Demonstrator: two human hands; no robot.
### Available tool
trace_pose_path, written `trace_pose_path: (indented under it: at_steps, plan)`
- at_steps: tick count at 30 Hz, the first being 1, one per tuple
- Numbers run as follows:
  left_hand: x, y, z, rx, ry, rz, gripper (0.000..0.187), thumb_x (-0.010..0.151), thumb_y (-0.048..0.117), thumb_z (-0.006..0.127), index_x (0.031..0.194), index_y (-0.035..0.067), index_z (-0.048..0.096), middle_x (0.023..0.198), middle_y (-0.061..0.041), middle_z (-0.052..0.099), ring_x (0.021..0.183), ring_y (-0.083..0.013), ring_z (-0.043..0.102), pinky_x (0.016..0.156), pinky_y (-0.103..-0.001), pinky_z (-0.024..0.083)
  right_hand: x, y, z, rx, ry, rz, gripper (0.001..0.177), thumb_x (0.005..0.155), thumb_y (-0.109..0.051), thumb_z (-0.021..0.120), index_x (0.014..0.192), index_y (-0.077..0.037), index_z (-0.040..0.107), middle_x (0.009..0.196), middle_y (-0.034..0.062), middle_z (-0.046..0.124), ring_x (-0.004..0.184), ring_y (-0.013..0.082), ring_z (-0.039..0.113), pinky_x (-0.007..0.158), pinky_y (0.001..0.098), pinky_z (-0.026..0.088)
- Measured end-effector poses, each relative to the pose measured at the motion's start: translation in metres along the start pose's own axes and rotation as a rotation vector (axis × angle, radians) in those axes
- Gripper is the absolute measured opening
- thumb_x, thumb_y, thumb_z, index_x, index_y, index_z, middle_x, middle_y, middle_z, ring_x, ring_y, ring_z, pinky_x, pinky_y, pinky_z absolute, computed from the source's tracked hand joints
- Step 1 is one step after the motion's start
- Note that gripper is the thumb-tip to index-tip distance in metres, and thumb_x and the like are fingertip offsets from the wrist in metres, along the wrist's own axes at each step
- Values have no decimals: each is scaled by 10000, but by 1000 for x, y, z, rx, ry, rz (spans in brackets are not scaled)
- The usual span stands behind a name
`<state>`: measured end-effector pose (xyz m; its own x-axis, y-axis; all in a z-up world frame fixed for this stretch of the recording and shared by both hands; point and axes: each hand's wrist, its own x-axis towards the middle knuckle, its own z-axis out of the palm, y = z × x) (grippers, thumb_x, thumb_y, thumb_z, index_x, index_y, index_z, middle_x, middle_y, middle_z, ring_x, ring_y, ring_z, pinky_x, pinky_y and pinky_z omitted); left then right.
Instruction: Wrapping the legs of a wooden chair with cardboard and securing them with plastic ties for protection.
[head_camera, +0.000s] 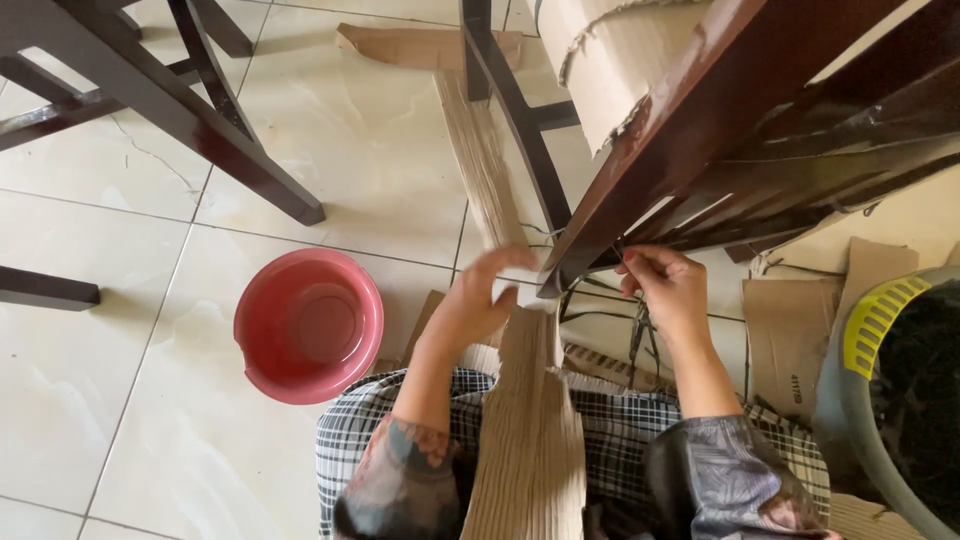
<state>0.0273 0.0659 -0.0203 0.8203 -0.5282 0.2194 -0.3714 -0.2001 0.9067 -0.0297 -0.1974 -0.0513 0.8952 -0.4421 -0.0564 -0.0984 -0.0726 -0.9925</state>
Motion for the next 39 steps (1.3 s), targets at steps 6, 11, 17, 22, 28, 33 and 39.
trace_pose_path:
  at_steps: [6,11,17,22,28,33,39]
  plan:
    - [42,-59,60,157,185,151,638,870,1,643,1484,87,493,1251,-162,674,1173,-401,629,1035,-549,470,-4,-8,7,-6,-14,-11,100,961,-43,687,1025,-20,761,743,147,728,470,151,635,499,213,477]
    - [37,-66,55,197,217,63,319,910,125,695,1225,172,714,953,-31,735,938,-292,712,885,-409,555,-7,-1,6,11,-42,-31,129,952,-11,694,1062,18,755,788,186,735,509,180,659,546,272,546]
    - [27,-56,39,156,231,-122,147,905,106,726,1032,138,791,879,-67,766,838,-279,758,768,-366,618,-11,4,5,-79,-74,-25,159,912,15,696,1058,5,758,752,169,732,529,173,669,560,255,560]
    - [19,-73,29,377,104,-398,181,888,250,704,1040,290,792,848,15,780,826,-254,758,772,-397,621,-10,25,-8,-278,-36,-116,207,900,65,692,1084,-4,756,878,163,762,645,199,737,632,296,594]
    - [16,-65,24,284,-110,-451,549,926,147,638,1458,151,502,1212,-129,734,1164,-355,682,1000,-530,540,-66,-3,-31,-1084,-172,-518,556,770,-104,829,1293,-195,662,1362,128,547,1314,393,484,1042,655,407]
    - [12,-29,14,362,-184,-492,579,935,4,560,1488,151,471,1297,-184,679,1189,-449,642,996,-581,530,-112,-1,-31,-767,-682,-467,611,675,12,863,1240,-134,682,1358,303,559,1262,584,506,1015,702,379]
    - [-9,-45,3,338,-285,-500,640,914,28,609,1519,177,465,1390,-203,612,1299,-442,566,1069,-571,476,-108,62,-24,-360,-815,-434,355,765,72,697,1035,-112,837,1254,188,643,1120,438,638,964,523,495]
